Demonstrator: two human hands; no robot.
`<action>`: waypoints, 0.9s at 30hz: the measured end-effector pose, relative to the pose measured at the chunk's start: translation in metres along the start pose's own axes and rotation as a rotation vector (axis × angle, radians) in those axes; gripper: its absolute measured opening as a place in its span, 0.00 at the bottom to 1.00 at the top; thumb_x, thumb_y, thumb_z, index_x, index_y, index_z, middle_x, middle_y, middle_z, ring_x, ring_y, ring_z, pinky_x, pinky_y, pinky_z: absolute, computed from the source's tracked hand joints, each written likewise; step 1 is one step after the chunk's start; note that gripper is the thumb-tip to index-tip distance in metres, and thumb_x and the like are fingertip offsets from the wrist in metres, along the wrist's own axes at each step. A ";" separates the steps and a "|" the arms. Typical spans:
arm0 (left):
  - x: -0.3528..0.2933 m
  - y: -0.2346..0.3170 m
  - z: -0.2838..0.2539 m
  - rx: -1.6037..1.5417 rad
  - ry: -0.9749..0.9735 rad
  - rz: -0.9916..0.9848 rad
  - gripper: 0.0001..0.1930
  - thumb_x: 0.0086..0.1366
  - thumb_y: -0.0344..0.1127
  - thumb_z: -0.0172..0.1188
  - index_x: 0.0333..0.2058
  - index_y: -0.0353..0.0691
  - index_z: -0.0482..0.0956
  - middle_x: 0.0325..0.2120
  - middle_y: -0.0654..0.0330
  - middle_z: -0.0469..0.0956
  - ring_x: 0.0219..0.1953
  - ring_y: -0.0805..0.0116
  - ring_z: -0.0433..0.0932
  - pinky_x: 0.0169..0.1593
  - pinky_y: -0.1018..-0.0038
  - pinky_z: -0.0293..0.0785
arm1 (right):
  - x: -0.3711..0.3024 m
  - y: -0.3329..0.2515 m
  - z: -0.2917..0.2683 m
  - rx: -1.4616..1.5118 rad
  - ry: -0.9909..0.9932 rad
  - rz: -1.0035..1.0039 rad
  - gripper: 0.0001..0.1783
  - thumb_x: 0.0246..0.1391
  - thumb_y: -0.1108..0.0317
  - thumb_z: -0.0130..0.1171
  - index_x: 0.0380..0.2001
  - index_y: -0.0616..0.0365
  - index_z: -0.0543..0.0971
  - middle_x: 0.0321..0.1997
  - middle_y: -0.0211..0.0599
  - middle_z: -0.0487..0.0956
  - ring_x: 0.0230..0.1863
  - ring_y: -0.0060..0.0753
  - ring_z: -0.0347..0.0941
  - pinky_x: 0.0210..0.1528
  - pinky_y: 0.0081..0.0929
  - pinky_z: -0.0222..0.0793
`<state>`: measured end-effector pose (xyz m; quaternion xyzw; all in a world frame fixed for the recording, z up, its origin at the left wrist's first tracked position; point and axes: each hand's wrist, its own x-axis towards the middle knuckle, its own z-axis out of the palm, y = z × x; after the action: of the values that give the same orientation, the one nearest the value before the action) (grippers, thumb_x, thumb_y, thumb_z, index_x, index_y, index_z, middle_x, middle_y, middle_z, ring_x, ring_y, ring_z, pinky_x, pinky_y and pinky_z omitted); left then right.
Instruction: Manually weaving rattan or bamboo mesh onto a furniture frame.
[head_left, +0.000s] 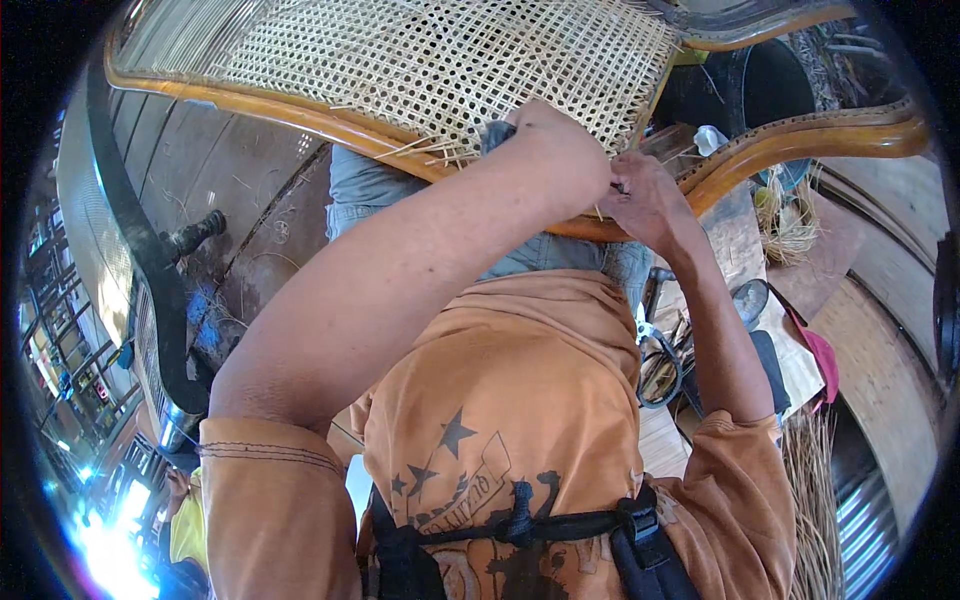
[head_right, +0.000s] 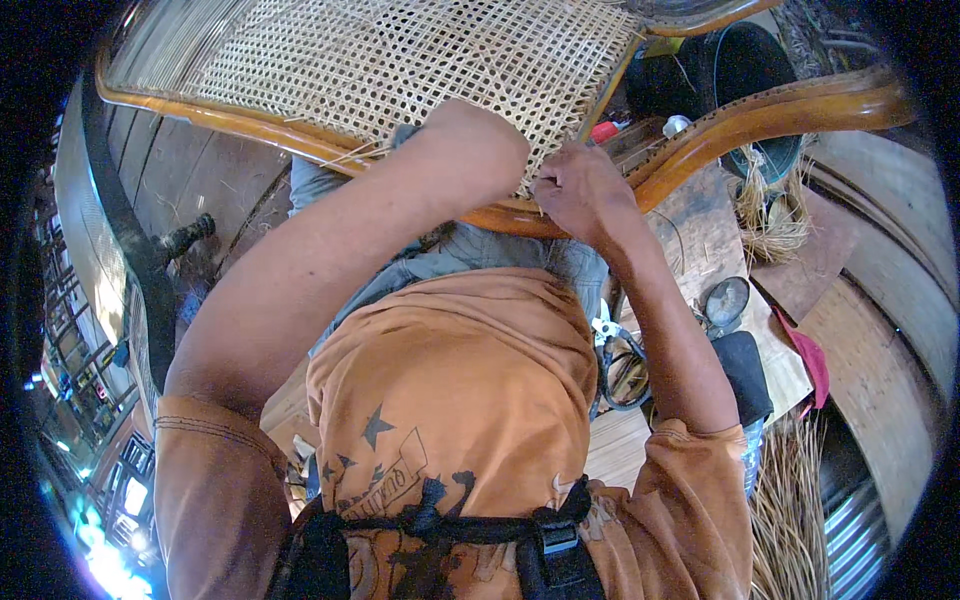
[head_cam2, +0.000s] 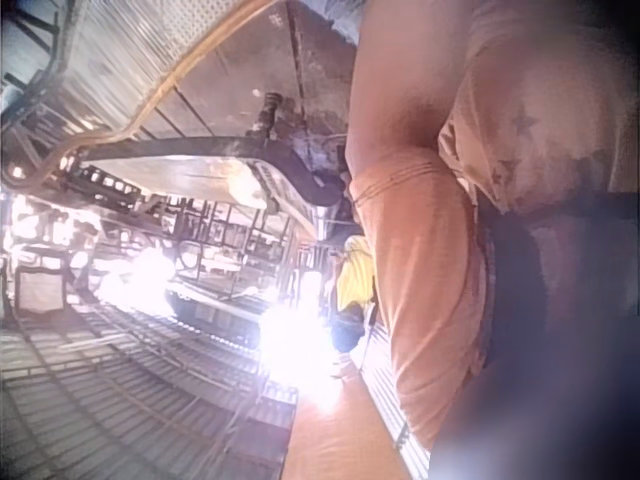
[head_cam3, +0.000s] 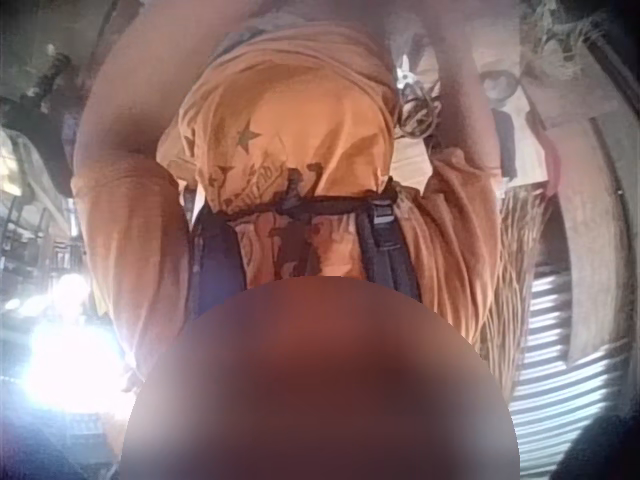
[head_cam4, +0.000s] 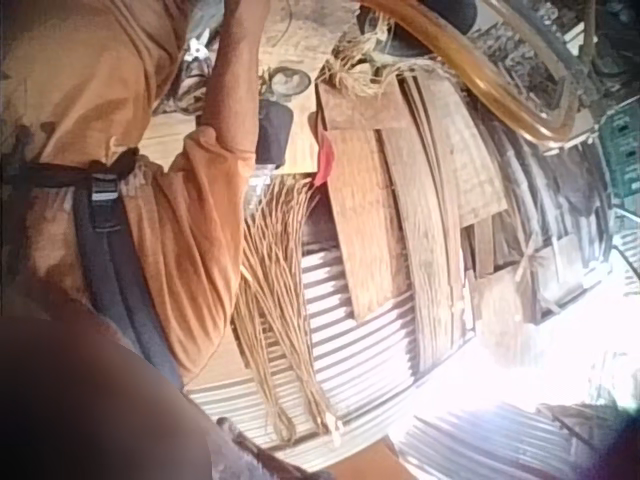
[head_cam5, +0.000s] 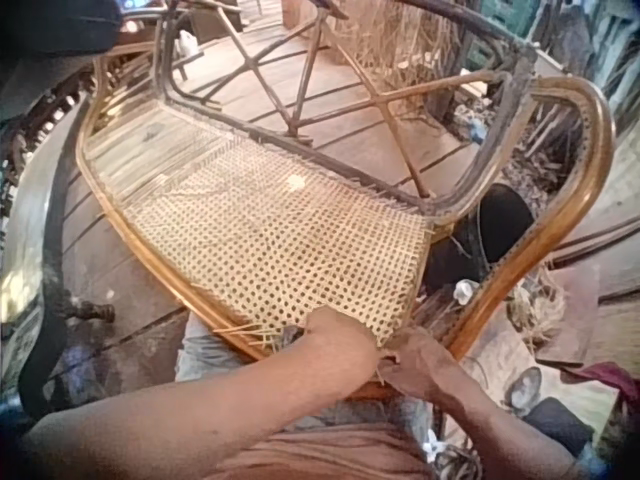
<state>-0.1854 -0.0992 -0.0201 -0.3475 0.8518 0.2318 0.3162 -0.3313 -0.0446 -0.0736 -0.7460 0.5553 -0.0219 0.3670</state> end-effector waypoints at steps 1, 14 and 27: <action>0.002 0.004 0.001 0.013 -0.001 -0.001 0.10 0.53 0.33 0.55 0.32 0.41 0.83 0.32 0.55 0.81 0.36 0.59 0.81 0.36 0.63 0.76 | 0.000 -0.001 0.001 0.010 0.041 0.018 0.11 0.44 0.66 0.51 0.22 0.65 0.77 0.29 0.55 0.75 0.35 0.56 0.72 0.41 0.43 0.69; -0.004 -0.017 0.020 -0.269 0.042 -0.040 0.12 0.52 0.33 0.53 0.32 0.36 0.81 0.32 0.49 0.80 0.35 0.52 0.80 0.39 0.61 0.75 | 0.000 -0.013 0.015 -0.198 0.084 0.155 0.09 0.47 0.68 0.55 0.26 0.63 0.79 0.34 0.50 0.74 0.42 0.53 0.70 0.46 0.42 0.65; 0.000 -0.013 0.005 -0.189 0.002 -0.096 0.14 0.53 0.38 0.57 0.39 0.47 0.82 0.40 0.60 0.80 0.42 0.63 0.79 0.44 0.65 0.72 | 0.002 0.002 -0.007 -0.409 0.085 -0.528 0.13 0.42 0.70 0.54 0.36 0.50 0.77 0.36 0.32 0.73 0.45 0.40 0.67 0.47 0.35 0.66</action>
<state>-0.1740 -0.1047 -0.0258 -0.4162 0.8090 0.2953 0.2917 -0.3353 -0.0502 -0.0706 -0.9207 0.3506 -0.0355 0.1678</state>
